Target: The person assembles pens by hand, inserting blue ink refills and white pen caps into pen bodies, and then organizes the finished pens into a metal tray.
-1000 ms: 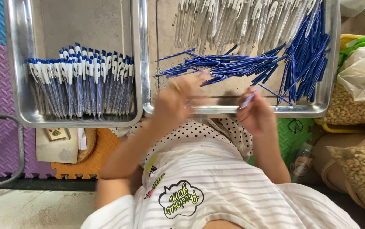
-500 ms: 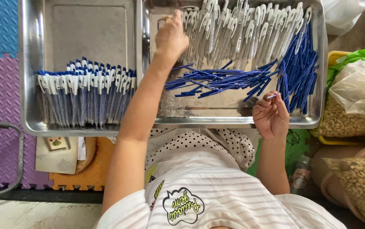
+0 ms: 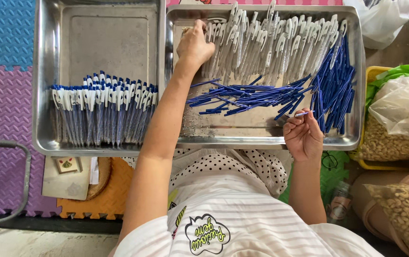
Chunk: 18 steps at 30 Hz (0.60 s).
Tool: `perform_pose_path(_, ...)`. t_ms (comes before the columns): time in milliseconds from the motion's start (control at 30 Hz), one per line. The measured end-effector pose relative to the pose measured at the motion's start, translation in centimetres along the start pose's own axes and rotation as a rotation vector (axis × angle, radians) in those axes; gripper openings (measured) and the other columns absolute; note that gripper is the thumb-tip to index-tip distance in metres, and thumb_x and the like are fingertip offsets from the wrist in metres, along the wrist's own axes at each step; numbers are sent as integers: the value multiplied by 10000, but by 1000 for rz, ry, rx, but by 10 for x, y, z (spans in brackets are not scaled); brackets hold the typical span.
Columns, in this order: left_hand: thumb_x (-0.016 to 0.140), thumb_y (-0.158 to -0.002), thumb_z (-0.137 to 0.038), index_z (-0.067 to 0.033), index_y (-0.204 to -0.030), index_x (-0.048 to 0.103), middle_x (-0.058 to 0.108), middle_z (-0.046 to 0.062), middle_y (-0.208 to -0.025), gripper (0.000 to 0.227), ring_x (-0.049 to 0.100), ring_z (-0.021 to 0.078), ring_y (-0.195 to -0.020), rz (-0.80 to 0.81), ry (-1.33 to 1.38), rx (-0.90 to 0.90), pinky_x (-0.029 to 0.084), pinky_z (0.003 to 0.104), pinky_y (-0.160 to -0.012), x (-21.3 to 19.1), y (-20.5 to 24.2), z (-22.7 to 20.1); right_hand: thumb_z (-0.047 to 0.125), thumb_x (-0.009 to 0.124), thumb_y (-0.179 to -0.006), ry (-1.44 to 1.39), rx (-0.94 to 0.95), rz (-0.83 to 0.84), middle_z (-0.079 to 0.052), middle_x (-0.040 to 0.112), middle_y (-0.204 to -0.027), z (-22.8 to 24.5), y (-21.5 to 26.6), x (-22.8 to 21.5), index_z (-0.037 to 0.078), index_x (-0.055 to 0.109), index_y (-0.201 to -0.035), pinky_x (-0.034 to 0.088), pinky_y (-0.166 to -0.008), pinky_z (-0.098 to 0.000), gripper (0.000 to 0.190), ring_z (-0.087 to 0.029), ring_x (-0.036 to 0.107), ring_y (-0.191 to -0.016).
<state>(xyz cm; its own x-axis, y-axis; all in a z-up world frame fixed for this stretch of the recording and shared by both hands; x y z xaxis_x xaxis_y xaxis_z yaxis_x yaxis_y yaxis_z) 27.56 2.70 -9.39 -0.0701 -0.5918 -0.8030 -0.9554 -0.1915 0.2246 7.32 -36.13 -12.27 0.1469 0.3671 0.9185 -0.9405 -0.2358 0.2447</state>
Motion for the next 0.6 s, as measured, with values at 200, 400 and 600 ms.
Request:
perform_pose_path(200,744,-861,-15,-175,-1396,444,718,63,-1057,633,671,295,-1035,-28,-77,-47,595,432,-778,7,-7,-9,171,557,-1160,11,-9,9,-23,704,-1127,-1,0,3,111,634,-1235,514,-895,-286,123,-141,643,-932)
perform_pose_path(400,640,-984,48,-68,-1206,662,690,25,-852,252,609,57,-555,93,419,80,510,127,-431,-32,25,-13,149,564,-1149,30,2,40,-28,692,-1144,-2,1,2,108,623,-1244,524,-915,-287,119,-141,650,-941)
perform_pose_path(600,624,-996,-25,-64,-1173,714,698,74,-831,202,740,171,-696,574,981,454,646,293,-650,-106,185,-45,229,468,-1165,365,-103,46,-48,762,-1167,-3,-4,-14,177,548,-1234,564,-928,-299,118,-145,706,-968)
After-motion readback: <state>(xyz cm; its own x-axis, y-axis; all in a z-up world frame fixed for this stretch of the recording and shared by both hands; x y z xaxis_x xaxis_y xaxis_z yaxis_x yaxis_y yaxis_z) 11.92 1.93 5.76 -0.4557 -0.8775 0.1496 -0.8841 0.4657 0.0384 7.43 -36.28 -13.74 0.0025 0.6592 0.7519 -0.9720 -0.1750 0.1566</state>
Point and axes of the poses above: each hand's wrist, its own y-axis away from the middle knuckle, its own x-axis out of the palm, z = x × y, the point moved 4 cm from there along -y, towards the middle knuckle
